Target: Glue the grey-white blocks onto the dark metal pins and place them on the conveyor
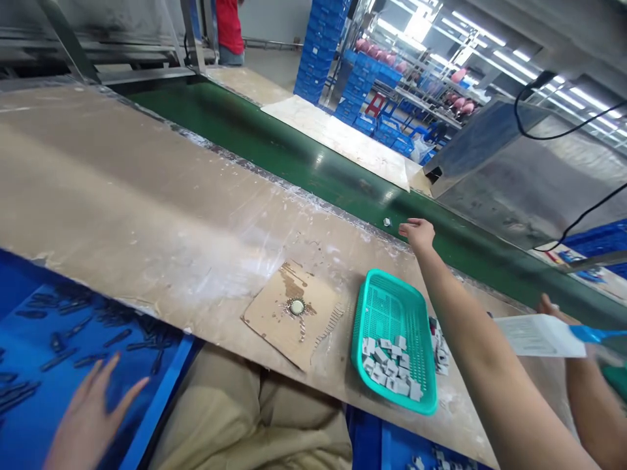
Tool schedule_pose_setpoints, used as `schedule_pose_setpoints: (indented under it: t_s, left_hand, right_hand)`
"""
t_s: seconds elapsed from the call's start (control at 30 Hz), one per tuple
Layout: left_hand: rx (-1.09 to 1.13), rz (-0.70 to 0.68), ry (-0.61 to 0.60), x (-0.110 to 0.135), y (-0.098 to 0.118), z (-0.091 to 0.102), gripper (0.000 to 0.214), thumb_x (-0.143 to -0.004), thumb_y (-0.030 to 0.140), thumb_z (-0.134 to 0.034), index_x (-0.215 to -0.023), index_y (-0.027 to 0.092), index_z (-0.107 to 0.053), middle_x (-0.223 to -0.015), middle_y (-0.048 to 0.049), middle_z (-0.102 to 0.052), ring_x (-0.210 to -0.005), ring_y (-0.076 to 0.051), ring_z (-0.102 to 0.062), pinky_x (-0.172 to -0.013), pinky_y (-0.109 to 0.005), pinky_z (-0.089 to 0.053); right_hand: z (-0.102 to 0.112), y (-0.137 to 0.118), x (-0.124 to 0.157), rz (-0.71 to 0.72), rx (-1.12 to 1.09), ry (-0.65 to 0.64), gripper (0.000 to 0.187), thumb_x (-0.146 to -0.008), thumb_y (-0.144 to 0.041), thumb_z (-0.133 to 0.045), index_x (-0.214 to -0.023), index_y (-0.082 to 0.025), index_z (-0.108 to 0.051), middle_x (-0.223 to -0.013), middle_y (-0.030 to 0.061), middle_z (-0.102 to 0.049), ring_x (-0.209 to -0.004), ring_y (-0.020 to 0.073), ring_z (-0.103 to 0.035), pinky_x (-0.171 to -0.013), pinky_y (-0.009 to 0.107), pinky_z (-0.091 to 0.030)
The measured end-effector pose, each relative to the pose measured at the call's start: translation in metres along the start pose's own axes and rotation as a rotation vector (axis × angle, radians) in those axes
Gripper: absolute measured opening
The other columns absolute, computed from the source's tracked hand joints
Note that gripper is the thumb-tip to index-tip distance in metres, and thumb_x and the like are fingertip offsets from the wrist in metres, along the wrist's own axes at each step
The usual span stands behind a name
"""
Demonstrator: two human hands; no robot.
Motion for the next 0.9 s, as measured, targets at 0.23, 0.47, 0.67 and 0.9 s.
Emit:
schedule_pose_setpoints:
  t_s: [0.23, 0.47, 0.67, 0.9]
  left_hand:
    - [0.233, -0.012, -0.113, 0.021, -0.001, -0.048, 0.03, -0.082, 0.04, -0.041, -0.087, 0.03, -0.069, -0.133, 0.0007, -0.057, -0.132, -0.03, -0.041, -0.11, -0.042, -0.028]
    - [0.033, -0.07, -0.148, 0.007, 0.02, -0.05, 0.028, -0.078, 0.033, -0.039, -0.069, 0.031, -0.066, -0.095, 0.0044, -0.069, -0.1, -0.027, -0.061, -0.093, -0.036, -0.045]
    - [-0.097, 0.002, -0.185, 0.014, 0.038, -0.04, 0.027, -0.077, 0.026, -0.04, -0.074, 0.033, -0.066, -0.071, 0.0074, -0.069, -0.088, -0.028, -0.065, -0.074, -0.033, -0.048]
    - [-0.008, 0.139, -0.172, 0.022, 0.03, -0.03, 0.023, -0.072, 0.027, -0.049, -0.051, 0.028, -0.058, -0.047, 0.0044, -0.061, -0.061, -0.028, -0.063, -0.054, -0.029, -0.037]
  right_hand:
    - [0.031, -0.02, 0.072, 0.203, -0.054, -0.125, 0.014, -0.072, -0.019, -0.065, -0.086, -0.017, -0.065, -0.081, 0.005, -0.069, -0.075, 0.0183, -0.066, -0.067, 0.031, -0.056]
    - [0.015, -0.019, 0.22, 0.371, 0.336, -0.825, 0.023, -0.078, -0.034, -0.065, -0.096, -0.02, -0.068, -0.094, 0.0066, -0.071, -0.076, 0.02, -0.065, -0.07, 0.037, -0.053]
    - [-0.002, -0.007, 0.264, 0.413, 0.28, -1.048, 0.023, -0.08, -0.034, -0.065, -0.101, -0.023, -0.068, -0.103, 0.0044, -0.069, -0.087, 0.0195, -0.064, -0.077, 0.034, -0.051]
    - [0.012, 0.008, 0.252, 0.244, 0.137, -0.921, 0.023, -0.08, -0.042, -0.064, -0.087, -0.02, -0.068, -0.095, 0.0074, -0.071, -0.093, 0.0239, -0.065, -0.084, 0.04, -0.05]
Point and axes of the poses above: each hand's wrist, its own x-axis away from the middle knuckle, its own z-axis out of the back of the hand, y = z × x, the point moved 9 cm from there along -x, towards the middle knuckle
